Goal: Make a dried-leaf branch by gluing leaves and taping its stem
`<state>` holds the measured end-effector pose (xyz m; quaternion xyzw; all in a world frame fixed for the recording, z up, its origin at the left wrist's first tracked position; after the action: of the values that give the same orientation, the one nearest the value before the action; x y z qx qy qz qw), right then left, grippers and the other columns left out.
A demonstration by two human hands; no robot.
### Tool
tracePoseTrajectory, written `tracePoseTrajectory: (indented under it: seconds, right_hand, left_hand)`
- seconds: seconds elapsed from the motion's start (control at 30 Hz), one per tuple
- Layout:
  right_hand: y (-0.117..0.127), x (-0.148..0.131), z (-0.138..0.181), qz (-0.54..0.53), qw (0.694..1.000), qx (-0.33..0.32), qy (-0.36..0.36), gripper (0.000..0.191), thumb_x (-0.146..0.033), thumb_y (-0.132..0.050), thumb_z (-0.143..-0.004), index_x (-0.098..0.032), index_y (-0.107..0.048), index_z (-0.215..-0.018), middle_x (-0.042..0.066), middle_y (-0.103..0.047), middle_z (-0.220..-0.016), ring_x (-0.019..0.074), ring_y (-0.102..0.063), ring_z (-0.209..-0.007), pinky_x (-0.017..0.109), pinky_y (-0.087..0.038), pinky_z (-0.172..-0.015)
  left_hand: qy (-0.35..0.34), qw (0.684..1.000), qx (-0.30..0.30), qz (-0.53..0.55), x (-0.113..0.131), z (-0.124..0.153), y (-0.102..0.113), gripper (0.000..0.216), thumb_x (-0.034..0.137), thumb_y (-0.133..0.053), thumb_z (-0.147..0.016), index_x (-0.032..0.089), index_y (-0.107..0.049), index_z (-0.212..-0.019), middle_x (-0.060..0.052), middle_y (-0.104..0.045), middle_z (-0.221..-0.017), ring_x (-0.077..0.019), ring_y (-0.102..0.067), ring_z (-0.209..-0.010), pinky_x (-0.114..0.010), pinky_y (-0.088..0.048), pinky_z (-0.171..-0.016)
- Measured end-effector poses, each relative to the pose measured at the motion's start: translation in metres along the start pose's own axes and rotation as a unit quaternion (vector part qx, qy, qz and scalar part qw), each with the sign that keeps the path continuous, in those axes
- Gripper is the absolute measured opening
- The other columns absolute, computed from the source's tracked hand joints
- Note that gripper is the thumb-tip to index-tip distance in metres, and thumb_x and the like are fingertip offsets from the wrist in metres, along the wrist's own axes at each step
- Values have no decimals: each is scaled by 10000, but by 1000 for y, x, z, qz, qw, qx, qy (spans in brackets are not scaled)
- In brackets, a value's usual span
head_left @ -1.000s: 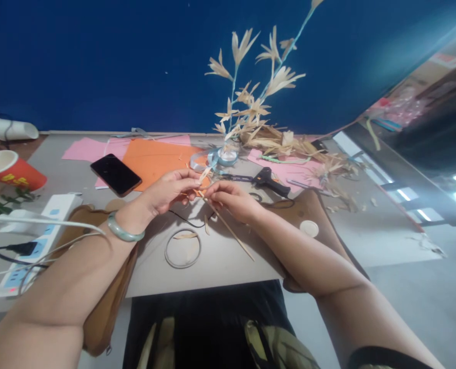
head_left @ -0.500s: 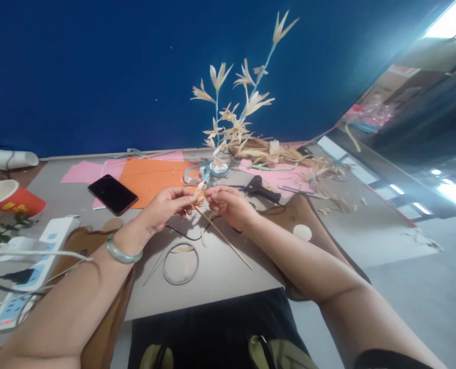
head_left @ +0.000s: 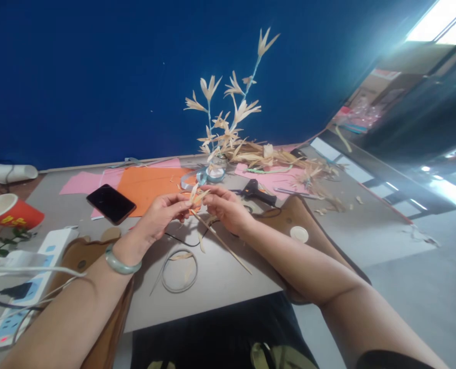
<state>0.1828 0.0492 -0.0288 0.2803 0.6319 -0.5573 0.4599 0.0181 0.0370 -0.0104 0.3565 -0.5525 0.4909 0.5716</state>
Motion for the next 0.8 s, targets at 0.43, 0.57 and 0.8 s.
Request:
tracePoseTrajectory:
  seconds: [0.43,0.57,0.8]
  right_hand:
    - [-5,-5,7,114,991,-24,60,238,-355,-742,-722,-152,-625,-679,-10,-617,-652,70,-435,-526,223,-330,-519]
    - [-2,-3,4,85,995,-2,49,251,-363,-739,-723,-158,-615,-646,-42,-539,-545,64,-408,-492,223,-297,-508]
    - [-2,-4,3,22,999,7,44,248,-340,-760,-686,-163,-596,-628,-34,-568,-603,56,-396,-498,223,-285,-499]
  left_hand:
    - [-28,999,11,-23,5,5,-11,147,299,-760,-669,163,-704,-681,2,-598,-585,-90,-500,-528,-223,-418,-527]
    - [-28,998,65,-6,5,7,-8,166,324,-766,-671,178,-696,-710,1,-627,-633,-95,-542,-579,-207,-423,-536]
    - [-7,997,68,47,5,9,-10,193,325,-764,-679,169,-660,-726,12,-638,-651,-36,-422,-454,-176,-274,-410]
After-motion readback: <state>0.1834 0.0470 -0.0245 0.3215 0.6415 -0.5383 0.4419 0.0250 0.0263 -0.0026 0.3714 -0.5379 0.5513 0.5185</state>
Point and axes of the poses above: each hand's wrist, its own z-axis away from the middle knuckle, its own y-axis out of the back of the hand, x = y × z, the point moved 4 cm from there along -z, towards the middle knuckle
